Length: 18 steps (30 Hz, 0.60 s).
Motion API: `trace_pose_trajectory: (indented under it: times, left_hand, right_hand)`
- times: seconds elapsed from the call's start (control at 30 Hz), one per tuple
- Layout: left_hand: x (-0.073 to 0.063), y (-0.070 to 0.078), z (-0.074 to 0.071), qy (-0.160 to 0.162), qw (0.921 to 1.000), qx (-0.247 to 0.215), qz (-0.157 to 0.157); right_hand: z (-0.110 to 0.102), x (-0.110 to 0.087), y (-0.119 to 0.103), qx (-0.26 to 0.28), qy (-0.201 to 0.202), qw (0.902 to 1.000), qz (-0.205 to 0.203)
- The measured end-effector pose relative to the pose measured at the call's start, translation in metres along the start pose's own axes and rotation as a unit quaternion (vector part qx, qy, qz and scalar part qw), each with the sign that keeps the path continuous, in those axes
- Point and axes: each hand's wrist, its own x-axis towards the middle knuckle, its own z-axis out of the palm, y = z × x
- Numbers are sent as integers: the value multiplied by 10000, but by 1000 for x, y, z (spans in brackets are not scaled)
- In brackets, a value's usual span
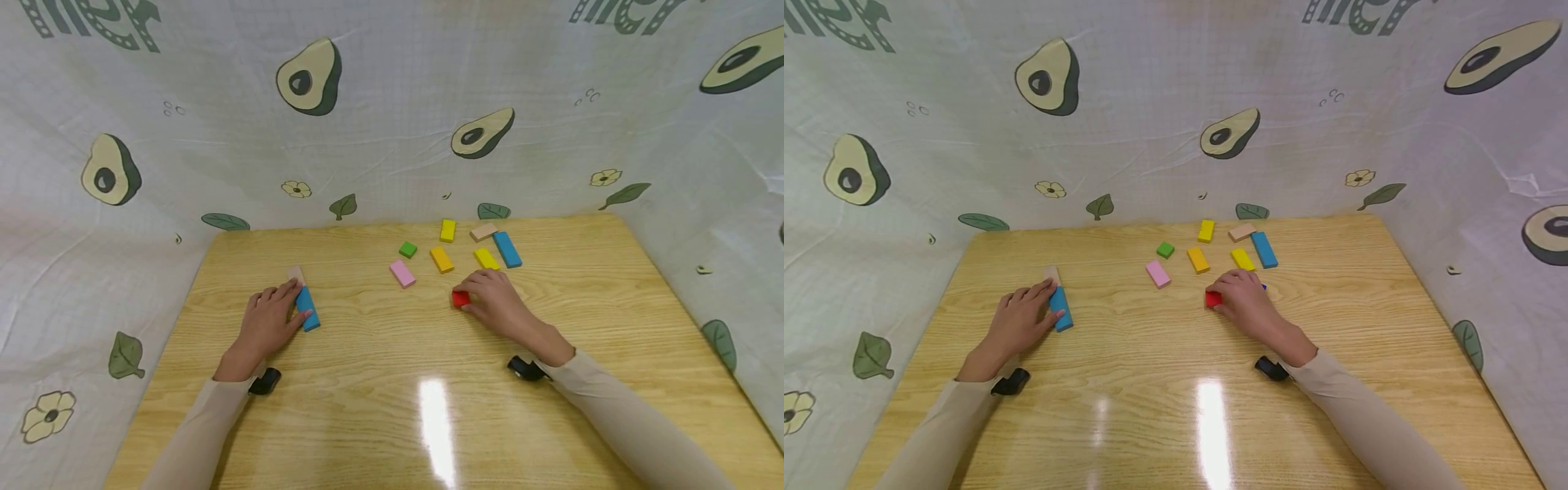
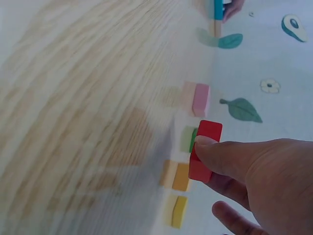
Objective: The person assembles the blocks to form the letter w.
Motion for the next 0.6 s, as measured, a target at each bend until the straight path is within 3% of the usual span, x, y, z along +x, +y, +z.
trace_pose_trajectory:
  times: [0.43, 0.6]
  left_hand:
    - [0, -2, 1, -50, 10000, -7, -26]
    - [0, -5, 5, 92, 9999, -23, 53]
  right_hand:
    - [16, 20, -29, 57, -122, 9991, -412]
    - [24, 28, -43, 86, -142, 9979, -622]
